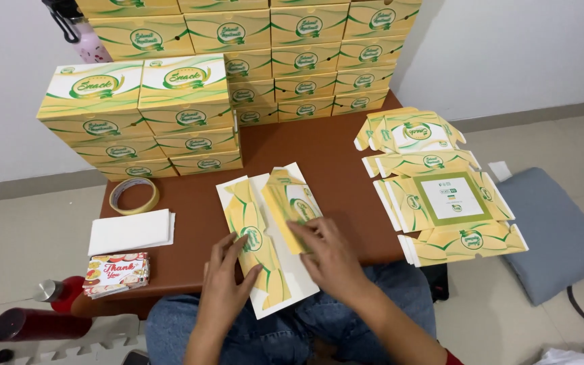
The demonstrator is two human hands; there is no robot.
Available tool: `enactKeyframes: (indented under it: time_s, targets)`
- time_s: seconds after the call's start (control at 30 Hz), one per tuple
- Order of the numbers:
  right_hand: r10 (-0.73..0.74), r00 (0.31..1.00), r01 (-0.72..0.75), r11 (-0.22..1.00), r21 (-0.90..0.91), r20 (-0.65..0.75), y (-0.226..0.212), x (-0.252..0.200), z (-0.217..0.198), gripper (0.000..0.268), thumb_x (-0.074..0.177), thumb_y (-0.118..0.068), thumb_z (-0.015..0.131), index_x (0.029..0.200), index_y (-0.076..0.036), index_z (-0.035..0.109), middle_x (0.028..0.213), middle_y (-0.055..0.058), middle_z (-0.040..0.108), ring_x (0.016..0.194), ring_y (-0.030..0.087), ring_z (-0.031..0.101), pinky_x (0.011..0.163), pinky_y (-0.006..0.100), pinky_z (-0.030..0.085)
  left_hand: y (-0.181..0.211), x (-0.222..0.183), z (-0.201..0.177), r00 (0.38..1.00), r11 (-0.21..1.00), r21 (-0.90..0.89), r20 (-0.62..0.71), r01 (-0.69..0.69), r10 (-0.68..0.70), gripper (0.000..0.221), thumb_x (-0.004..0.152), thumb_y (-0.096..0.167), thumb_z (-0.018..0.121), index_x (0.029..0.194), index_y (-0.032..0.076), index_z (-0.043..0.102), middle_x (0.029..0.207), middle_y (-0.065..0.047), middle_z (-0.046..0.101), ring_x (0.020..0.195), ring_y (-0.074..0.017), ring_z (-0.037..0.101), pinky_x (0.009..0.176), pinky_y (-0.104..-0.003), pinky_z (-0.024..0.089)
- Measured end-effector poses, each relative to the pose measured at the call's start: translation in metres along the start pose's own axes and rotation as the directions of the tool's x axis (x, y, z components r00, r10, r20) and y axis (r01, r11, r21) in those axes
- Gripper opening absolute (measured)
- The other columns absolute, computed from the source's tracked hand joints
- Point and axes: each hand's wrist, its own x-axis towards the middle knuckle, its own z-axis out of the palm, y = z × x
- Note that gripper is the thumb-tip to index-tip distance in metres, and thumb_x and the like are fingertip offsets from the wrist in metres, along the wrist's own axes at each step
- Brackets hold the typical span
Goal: Assembling cardboard snack boxes by folding and tucking flaps.
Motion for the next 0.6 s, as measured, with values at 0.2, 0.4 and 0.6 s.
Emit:
enactKeyframes:
  time_s: [0.2,0.4,0.6]
  targets:
    - [-0.044,0.929,0.066,0.997,-0.047,0.366,-0.005,-0.023,0.004,0.073,0.1,-0.048,0.052,0.154,-0.002,0.034,0.165,0.022,0.018,0.153,0.035,0.012,0.121,0.047,0.011,-0.014,-0.006,0.003,0.97,0.943,0.25,-0.048,-0.22,0.239,0.06,0.084,0.045,0.07,0.134,0.014,0.063,0.147,-0.008,0.055,0.144,-0.0307,0.038,0.116,-0.055,0.019]
    - [0.178,0.821,-0.068,0.974,-0.218,0.543,0.029,0.026,0.014,0.075,0.104,-0.05,0.025,0.16,-0.004,0.007,0.167,0.019,-0.01,0.153,0.031,-0.013,0.122,0.045,-0.003,-0.022,-0.003,0.006,0.965,0.937,0.248,-0.03,-0.245,0.26,0.06,0.085,0.045,0.069,0.134,0.011,0.063,0.144,-0.011,0.058,0.139,-0.0266,0.046,0.117,-0.053,0.022]
    - [0.171,0.861,-0.027,0.956,-0.294,0.479,0.086,0.108,0.053,0.078,0.104,-0.049,0.024,0.158,0.003,0.003,0.167,0.024,-0.006,0.154,0.032,-0.011,0.124,0.044,-0.003,-0.018,-0.005,0.005,0.967,0.941,0.245,-0.041,-0.235,0.253,0.058,0.085,0.044,0.069,0.134,0.011,0.064,0.145,-0.01,0.057,0.138,-0.0261,0.047,0.117,-0.053,0.02]
